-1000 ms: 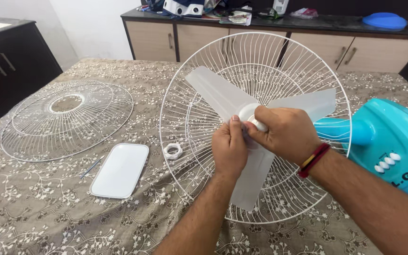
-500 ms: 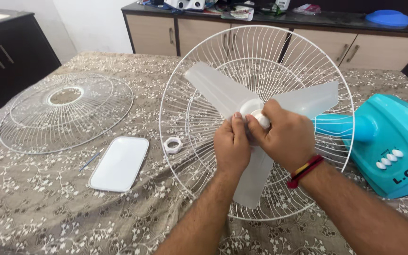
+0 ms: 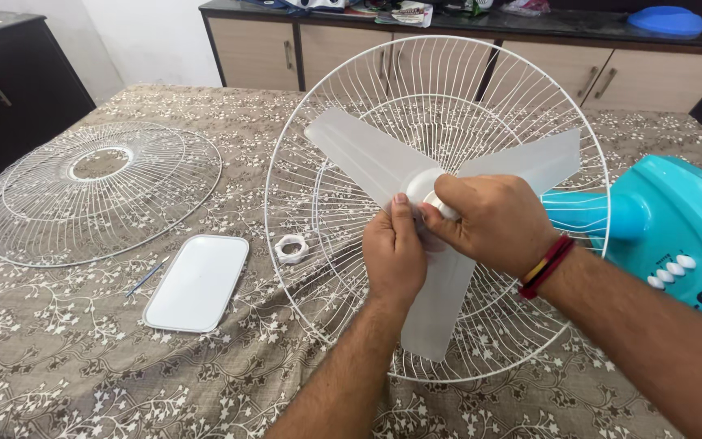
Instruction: The person disassembles a table fan by hand. They remove the front grille, unscrew the central cap, take off the fan blades, remove the rear grille, and then detach the motor housing from the neck. The components are placed on the table.
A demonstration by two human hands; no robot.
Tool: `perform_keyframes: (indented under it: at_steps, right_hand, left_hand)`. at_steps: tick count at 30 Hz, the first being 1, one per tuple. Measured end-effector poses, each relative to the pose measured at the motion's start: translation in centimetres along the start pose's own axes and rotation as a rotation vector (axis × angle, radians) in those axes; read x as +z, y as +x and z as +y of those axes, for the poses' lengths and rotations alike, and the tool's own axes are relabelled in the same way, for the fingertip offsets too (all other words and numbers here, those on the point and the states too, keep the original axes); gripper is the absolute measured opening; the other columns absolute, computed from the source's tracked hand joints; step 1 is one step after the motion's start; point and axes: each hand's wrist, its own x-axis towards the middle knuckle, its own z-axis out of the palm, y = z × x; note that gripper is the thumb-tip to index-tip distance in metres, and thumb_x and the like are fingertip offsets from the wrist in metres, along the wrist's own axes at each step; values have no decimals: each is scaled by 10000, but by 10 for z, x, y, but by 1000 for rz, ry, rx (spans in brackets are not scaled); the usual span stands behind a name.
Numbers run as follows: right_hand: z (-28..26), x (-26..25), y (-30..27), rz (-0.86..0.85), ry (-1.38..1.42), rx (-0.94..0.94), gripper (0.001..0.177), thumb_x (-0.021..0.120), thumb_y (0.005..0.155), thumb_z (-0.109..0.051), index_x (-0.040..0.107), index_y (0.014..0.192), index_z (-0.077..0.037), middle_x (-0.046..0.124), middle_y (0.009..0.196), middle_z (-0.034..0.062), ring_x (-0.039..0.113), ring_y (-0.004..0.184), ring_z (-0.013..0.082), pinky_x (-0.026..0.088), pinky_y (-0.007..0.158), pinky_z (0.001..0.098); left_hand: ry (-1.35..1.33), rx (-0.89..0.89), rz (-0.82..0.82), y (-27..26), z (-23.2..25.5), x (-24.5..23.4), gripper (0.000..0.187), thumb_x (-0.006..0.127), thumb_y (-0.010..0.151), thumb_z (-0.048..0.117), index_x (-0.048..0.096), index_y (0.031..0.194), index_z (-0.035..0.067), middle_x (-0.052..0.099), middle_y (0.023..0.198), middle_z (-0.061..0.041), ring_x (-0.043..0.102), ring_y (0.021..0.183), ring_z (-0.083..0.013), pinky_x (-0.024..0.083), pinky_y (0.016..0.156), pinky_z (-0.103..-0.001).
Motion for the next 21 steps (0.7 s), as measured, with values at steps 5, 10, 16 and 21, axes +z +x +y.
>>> perform_keyframes:
  at_steps: [5, 10, 16, 21]
  right_hand:
    - [7, -5, 8, -71, -26, -31, 343, 722, 910, -333, 581, 748, -65, 618, 598, 100, 625, 545, 302, 482, 515, 443]
    - [-5, -2, 0, -5, -44, 104, 348, 738, 918, -360, 596, 804, -64, 630, 612, 115, 648, 546, 304, 496, 500, 431]
    - [-17, 8, -6, 90, -113, 296, 403, 739, 938, -422, 584, 830, -65, 639, 602, 120, 659, 523, 305, 500, 468, 431]
    - [-16, 13, -7, 81, -116, 247, 360, 688, 1004, -385, 589, 871, -66, 636, 617, 102, 650, 516, 272, 493, 457, 409]
  left_hand:
    - [61, 57, -23, 5, 5, -1, 463, 402, 1110, 303, 654, 851, 14, 645, 659, -19, 631, 541, -90, 520, 482, -260]
    - [90, 71, -8, 3, 0, -2, 443, 438, 1107, 299, 667, 863, 8, 630, 661, -8, 585, 560, -71, 490, 501, -253]
    - [34, 91, -33, 4, -3, -3, 420, 443, 1108, 299, 687, 911, 19, 627, 714, 31, 548, 623, -37, 480, 556, -249]
    - [106, 64, -31, 4, 1, -4, 435, 425, 1111, 307, 690, 919, 21, 629, 713, 24, 570, 633, -41, 498, 573, -253]
